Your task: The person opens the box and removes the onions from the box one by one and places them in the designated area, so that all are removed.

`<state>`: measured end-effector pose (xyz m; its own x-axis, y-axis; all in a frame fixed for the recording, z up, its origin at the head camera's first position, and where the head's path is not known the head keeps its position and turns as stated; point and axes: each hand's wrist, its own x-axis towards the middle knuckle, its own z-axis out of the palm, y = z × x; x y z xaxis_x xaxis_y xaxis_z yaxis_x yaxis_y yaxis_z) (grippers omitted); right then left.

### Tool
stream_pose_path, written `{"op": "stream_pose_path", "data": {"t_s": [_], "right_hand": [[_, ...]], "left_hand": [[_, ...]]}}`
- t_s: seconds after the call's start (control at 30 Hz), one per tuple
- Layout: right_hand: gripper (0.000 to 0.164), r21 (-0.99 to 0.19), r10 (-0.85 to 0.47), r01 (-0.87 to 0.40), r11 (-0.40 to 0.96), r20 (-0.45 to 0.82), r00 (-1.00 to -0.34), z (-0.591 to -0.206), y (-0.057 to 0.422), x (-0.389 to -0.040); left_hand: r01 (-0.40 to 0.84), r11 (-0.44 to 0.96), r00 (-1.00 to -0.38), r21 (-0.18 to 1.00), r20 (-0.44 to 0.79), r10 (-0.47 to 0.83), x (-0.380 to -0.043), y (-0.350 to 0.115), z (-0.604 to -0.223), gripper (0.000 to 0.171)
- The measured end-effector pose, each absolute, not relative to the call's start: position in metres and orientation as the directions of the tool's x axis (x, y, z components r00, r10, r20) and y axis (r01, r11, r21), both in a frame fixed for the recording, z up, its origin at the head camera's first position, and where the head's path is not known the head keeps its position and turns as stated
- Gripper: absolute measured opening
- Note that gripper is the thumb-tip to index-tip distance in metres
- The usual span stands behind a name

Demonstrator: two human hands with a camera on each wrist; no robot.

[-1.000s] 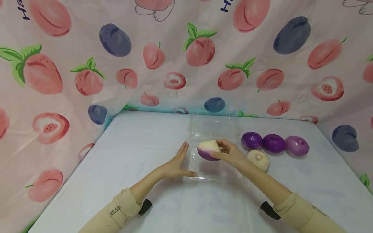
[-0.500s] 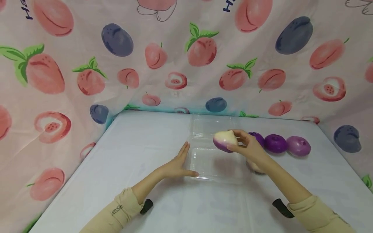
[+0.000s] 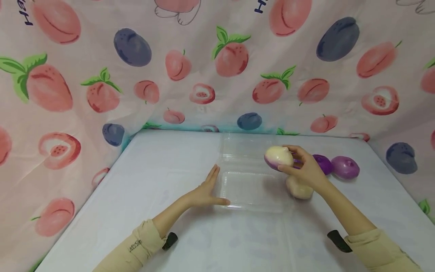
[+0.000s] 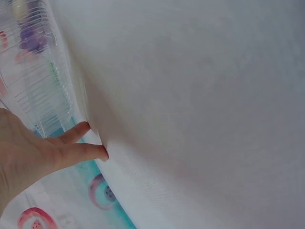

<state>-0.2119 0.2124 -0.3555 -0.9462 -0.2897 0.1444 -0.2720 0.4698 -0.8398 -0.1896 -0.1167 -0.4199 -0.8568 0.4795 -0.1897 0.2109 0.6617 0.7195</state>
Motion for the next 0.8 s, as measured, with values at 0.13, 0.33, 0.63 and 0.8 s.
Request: {"op": "stream_pose_path", "data": {"t_s": [0.13,0.33,0.63,0.8], "right_hand": [[0.061,-0.848,-0.260,-0.263,0.460,0.155,-0.953,-0.357,0.224,-0.211],[0.059,-0.835,-0.203,-0.260,0.485,0.181,-0.962,-0.361,0.240,-0.210],[0.064,-0.801,-0.170,-0.228,0.554,0.159,-0.973,-0.373,0.272,-0.202],[0.064,-0.776,-0.156,-0.228,0.588,0.167,-0.974,-0.378,0.288,-0.199]], "left_hand": [[0.211,0.667,-0.859,0.714,-0.190,0.476,-0.189,-0.118,-0.420,0.120],[0.223,0.656,-0.864,0.721,-0.165,0.476,-0.191,-0.120,-0.420,0.120],[0.213,0.643,-0.852,0.735,-0.182,0.491,-0.189,-0.120,-0.421,0.121],[0.226,0.644,-0.858,0.731,-0.163,0.487,-0.187,-0.118,-0.420,0.120]]}}
